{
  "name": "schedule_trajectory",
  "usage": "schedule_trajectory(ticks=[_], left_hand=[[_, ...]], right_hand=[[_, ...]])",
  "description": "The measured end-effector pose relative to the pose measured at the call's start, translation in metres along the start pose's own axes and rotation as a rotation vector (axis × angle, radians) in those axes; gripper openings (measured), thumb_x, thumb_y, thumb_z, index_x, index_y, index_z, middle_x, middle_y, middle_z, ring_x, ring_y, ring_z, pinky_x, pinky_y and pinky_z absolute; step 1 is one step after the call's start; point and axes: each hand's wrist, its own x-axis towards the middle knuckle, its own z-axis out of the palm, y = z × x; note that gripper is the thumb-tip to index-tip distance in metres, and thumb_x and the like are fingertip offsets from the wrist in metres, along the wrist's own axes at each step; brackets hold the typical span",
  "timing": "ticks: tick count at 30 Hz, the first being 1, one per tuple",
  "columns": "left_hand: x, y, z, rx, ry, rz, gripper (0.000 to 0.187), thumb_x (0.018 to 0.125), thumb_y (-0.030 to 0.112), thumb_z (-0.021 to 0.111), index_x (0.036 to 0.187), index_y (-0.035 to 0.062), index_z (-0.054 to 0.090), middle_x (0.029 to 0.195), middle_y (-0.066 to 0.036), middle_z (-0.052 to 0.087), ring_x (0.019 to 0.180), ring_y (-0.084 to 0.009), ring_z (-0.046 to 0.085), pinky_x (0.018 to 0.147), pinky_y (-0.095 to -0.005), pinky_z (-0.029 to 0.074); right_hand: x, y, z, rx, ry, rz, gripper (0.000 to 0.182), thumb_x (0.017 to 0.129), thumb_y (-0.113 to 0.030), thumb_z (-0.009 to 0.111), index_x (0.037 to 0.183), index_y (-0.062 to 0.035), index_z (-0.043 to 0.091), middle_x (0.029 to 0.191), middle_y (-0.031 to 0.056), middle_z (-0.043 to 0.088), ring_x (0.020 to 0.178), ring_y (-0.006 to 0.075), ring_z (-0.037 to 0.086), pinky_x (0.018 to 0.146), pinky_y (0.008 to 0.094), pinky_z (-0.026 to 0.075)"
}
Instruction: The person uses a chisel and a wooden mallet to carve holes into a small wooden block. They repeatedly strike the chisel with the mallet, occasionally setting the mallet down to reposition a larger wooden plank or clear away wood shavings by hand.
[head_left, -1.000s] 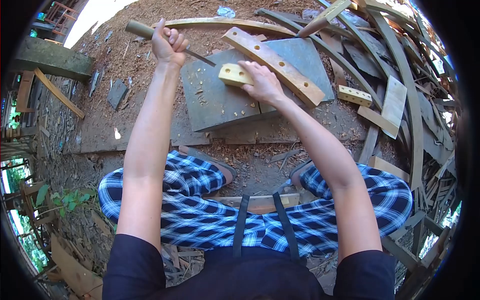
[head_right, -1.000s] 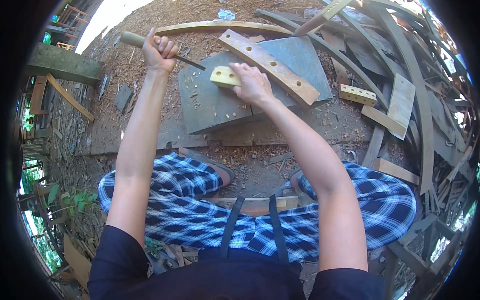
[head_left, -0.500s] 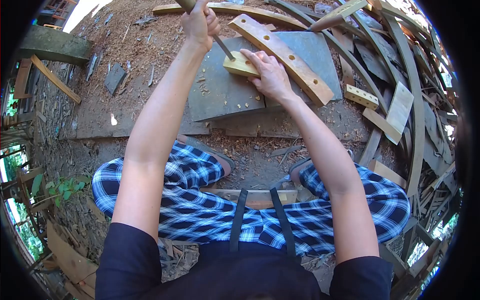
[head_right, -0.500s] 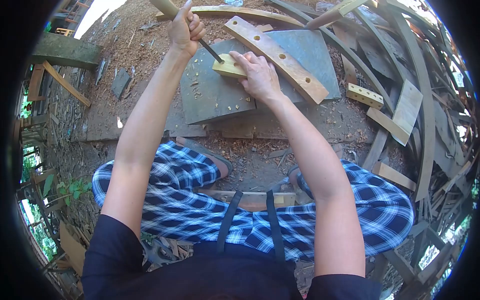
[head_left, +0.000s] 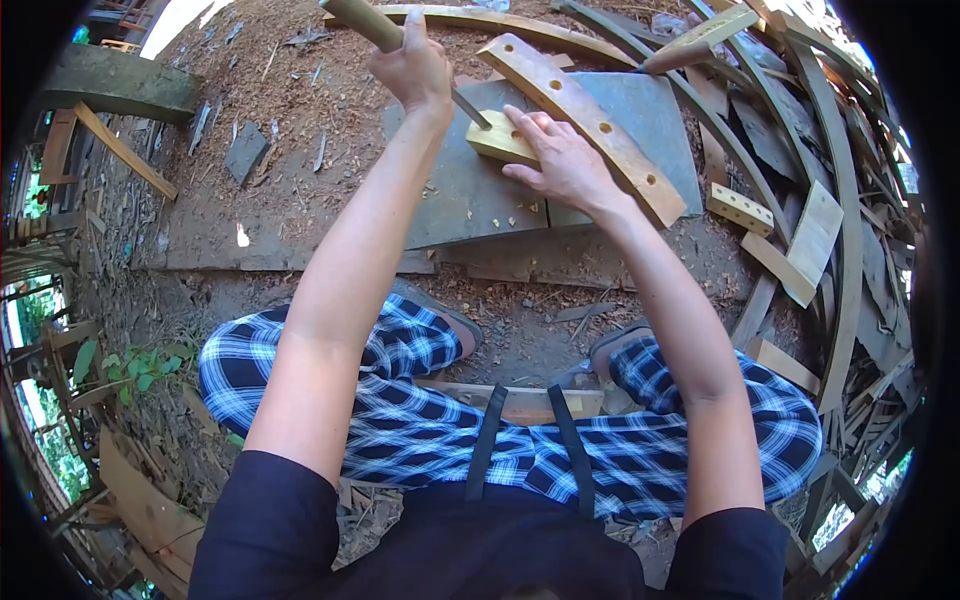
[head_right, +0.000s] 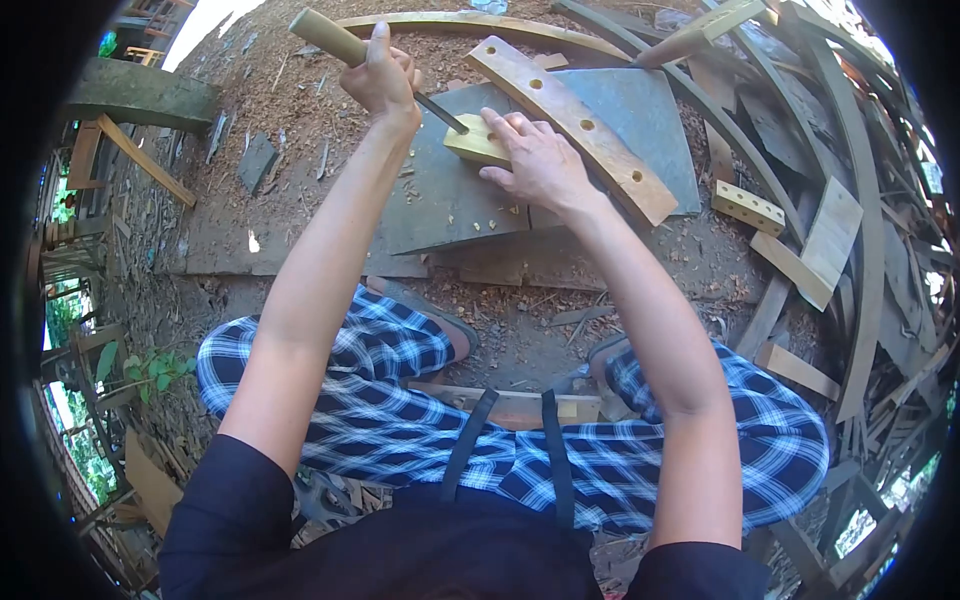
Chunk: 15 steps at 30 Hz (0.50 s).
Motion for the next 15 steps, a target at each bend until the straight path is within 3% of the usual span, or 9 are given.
schedule_trajectory(ticks=[2, 3, 4, 5, 6, 8, 10, 13, 15], left_hand=[[-0.001, 0.0, -0.004, -0.03, -0.094, -0.08, 0.039, 0.091, 0.014, 0.061, 0.061, 0.0117, 0.036, 0.046, 0.003, 0.035, 0.033, -0.0057, 0.025, 0.034, -0.0256, 0.018], [0.002, -0.001, -0.006, -0.032, -0.088, -0.081, 0.039, 0.091, 0.014, 0.061, 0.061, 0.0117, 0.036, 0.046, 0.003, 0.035, 0.033, -0.0057, 0.025, 0.034, -0.0256, 0.018], [0.006, -0.002, -0.008, -0.047, -0.25, -0.113, 0.038, 0.09, 0.014, 0.062, 0.061, 0.0115, 0.038, 0.047, 0.003, 0.036, 0.034, -0.0056, 0.026, 0.034, -0.0249, 0.018], [0.009, -0.002, -0.009, -0.062, -0.409, -0.144, 0.036, 0.089, 0.013, 0.062, 0.06, 0.0114, 0.04, 0.047, 0.004, 0.037, 0.034, -0.0055, 0.026, 0.035, -0.0243, 0.019], [0.011, -0.004, -0.009, -0.066, -0.399, -0.146, 0.036, 0.089, 0.013, 0.062, 0.06, 0.0114, 0.04, 0.047, 0.004, 0.037, 0.034, -0.0055, 0.026, 0.035, -0.0243, 0.019], [0.011, -0.005, 0.0, 0.057, -0.481, -0.206, 0.037, 0.089, 0.022, 0.065, 0.062, 0.0137, 0.042, 0.047, 0.004, 0.039, 0.034, -0.0074, 0.034, 0.032, -0.0249, 0.023], [0.006, 0.0, 0.006, 0.076, -0.508, -0.205, 0.033, 0.088, 0.018, 0.064, 0.062, 0.0126, 0.045, 0.048, 0.003, 0.04, 0.035, -0.0075, 0.035, 0.033, -0.0245, 0.024], [0.001, 0.006, 0.012, 0.138, -0.785, -0.312, 0.03, 0.089, 0.018, 0.063, 0.065, 0.0125, 0.047, 0.05, 0.005, 0.038, 0.036, -0.006, 0.033, 0.035, -0.0235, 0.025], [-0.006, 0.005, 0.018, 0.169, -0.877, -0.262, 0.031, 0.088, 0.016, 0.064, 0.062, 0.0119, 0.046, 0.049, 0.005, 0.039, 0.036, -0.0054, 0.031, 0.035, -0.0237, 0.022]], right_hand=[[0.0, 0.005, -0.013, -0.014, -0.05, -0.023, 0.063, 0.088, -0.041, 0.064, 0.142, -0.0168, 0.041, 0.133, 0.0072, 0.052, 0.125, 0.028, 0.048, 0.105, 0.0448, 0.039], [0.0, 0.009, -0.021, -0.121, 0.039, -0.143, 0.063, 0.09, -0.045, 0.061, 0.141, -0.0147, 0.043, 0.133, 0.0082, 0.052, 0.128, 0.028, 0.045, 0.107, 0.0447, 0.037], [0.001, 0.012, -0.028, -0.226, 0.126, -0.266, 0.063, 0.091, -0.049, 0.058, 0.14, -0.0126, 0.044, 0.133, 0.0092, 0.052, 0.13, 0.0281, 0.043, 0.108, 0.0446, 0.035], [-0.001, 0.016, -0.031, -0.249, 0.182, -0.233, 0.06, 0.09, -0.048, 0.059, 0.139, -0.0141, 0.046, 0.134, 0.01, 0.051, 0.131, 0.028, 0.041, 0.109, 0.0449, 0.034], [-0.004, 0.021, -0.033, -0.252, 0.173, -0.239, 0.06, 0.09, -0.048, 0.059, 0.139, -0.0141, 0.046, 0.134, 0.01, 0.051, 0.131, 0.028, 0.041, 0.109, 0.0449, 0.034], [-0.013, 0.034, -0.039, -0.225, 0.188, -0.057, 0.061, 0.09, -0.048, 0.059, 0.14, -0.0145, 0.045, 0.135, 0.0104, 0.05, 0.13, 0.0281, 0.041, 0.107, 0.0448, 0.035], [-0.024, 0.049, -0.033, -0.245, 0.147, -0.034, 0.064, 0.089, -0.049, 0.061, 0.141, -0.0152, 0.044, 0.138, 0.0096, 0.047, 0.129, 0.0287, 0.042, 0.105, 0.045, 0.036], [-0.036, 0.056, -0.025, -0.279, 0.15, -0.062, 0.07, 0.086, -0.048, 0.065, 0.144, -0.0167, 0.04, 0.14, 0.0096, 0.044, 0.129, 0.0284, 0.042, 0.102, 0.0452, 0.039], [-0.04, 0.055, -0.023, -0.272, 0.216, -0.006, 0.076, 0.083, -0.041, 0.07, 0.146, -0.0188, 0.036, 0.14, 0.0093, 0.043, 0.126, 0.0289, 0.046, 0.099, 0.0452, 0.042]])
